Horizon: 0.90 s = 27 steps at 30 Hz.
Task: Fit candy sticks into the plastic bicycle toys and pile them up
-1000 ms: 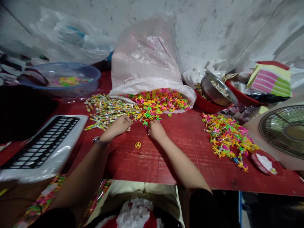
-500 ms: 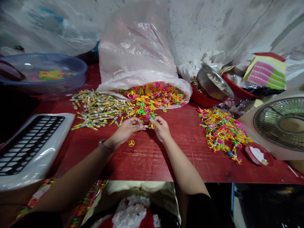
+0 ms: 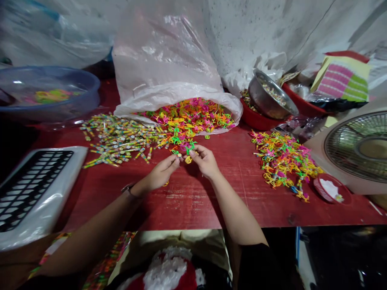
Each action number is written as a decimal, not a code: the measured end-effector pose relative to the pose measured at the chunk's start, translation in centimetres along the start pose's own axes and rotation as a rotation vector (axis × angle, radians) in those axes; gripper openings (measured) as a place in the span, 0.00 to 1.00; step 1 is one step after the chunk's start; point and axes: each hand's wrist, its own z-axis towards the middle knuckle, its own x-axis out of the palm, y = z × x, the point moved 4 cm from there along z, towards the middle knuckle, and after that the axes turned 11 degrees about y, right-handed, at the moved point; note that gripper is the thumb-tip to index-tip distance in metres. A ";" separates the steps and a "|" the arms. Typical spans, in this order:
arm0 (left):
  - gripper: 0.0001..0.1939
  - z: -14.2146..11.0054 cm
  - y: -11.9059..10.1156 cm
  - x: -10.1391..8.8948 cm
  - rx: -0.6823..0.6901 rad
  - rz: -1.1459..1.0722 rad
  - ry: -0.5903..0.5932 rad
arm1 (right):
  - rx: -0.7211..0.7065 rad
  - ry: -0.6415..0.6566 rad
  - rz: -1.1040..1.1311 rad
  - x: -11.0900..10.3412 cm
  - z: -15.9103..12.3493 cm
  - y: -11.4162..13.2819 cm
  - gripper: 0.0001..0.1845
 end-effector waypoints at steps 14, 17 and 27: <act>0.16 -0.4 -0.7 0.0 -0.023 0.479 0.039 | 0.098 0.062 -0.126 1.0 0.0 -0.6 0.25; 0.15 -0.5 -0.3 0.1 -0.061 0.531 0.010 | 0.087 0.020 -0.240 1.0 -0.2 -1.0 0.24; 0.20 0.1 -0.9 0.2 -0.080 0.513 -0.043 | -0.006 -0.148 -0.629 0.9 -0.4 0.0 0.09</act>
